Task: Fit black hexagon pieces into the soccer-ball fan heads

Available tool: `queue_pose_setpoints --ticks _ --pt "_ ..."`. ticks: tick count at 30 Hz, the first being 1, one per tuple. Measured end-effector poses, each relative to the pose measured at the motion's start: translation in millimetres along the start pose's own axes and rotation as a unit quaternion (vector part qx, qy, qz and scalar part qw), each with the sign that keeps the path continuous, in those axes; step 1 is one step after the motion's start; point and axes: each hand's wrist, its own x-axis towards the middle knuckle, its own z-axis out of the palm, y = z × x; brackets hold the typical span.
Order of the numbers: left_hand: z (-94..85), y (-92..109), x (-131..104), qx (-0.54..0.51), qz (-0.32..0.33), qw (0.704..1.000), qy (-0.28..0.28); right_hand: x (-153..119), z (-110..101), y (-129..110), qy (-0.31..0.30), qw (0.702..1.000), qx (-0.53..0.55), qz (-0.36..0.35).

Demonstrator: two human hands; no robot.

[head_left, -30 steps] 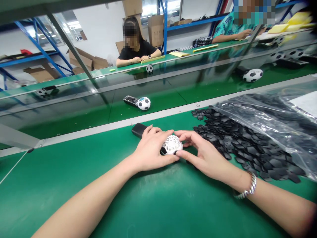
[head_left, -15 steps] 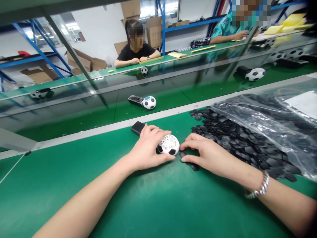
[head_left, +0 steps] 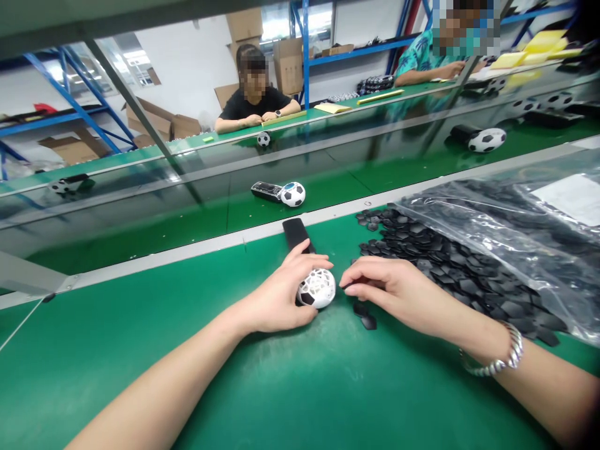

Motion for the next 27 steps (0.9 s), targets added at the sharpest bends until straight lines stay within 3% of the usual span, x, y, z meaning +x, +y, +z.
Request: queue_pose_setpoints --ticks 7,17,23,27 --pt "6.3 0.2 0.6 -0.024 -0.011 0.999 0.026 -3.9 4.6 -6.1 0.02 0.996 0.003 -0.085" --pt "12.2 4.2 3.9 -0.025 -0.025 0.998 0.058 -1.3 12.3 -4.4 0.029 0.997 0.076 -0.015" --pt "18.2 6.3 5.3 -0.035 -0.04 0.995 0.085 2.7 18.0 -3.2 0.061 0.994 0.085 -0.027" --pt "19.2 7.1 7.0 -0.039 -0.034 0.995 0.084 4.2 19.4 -1.6 0.04 0.992 0.12 0.01"
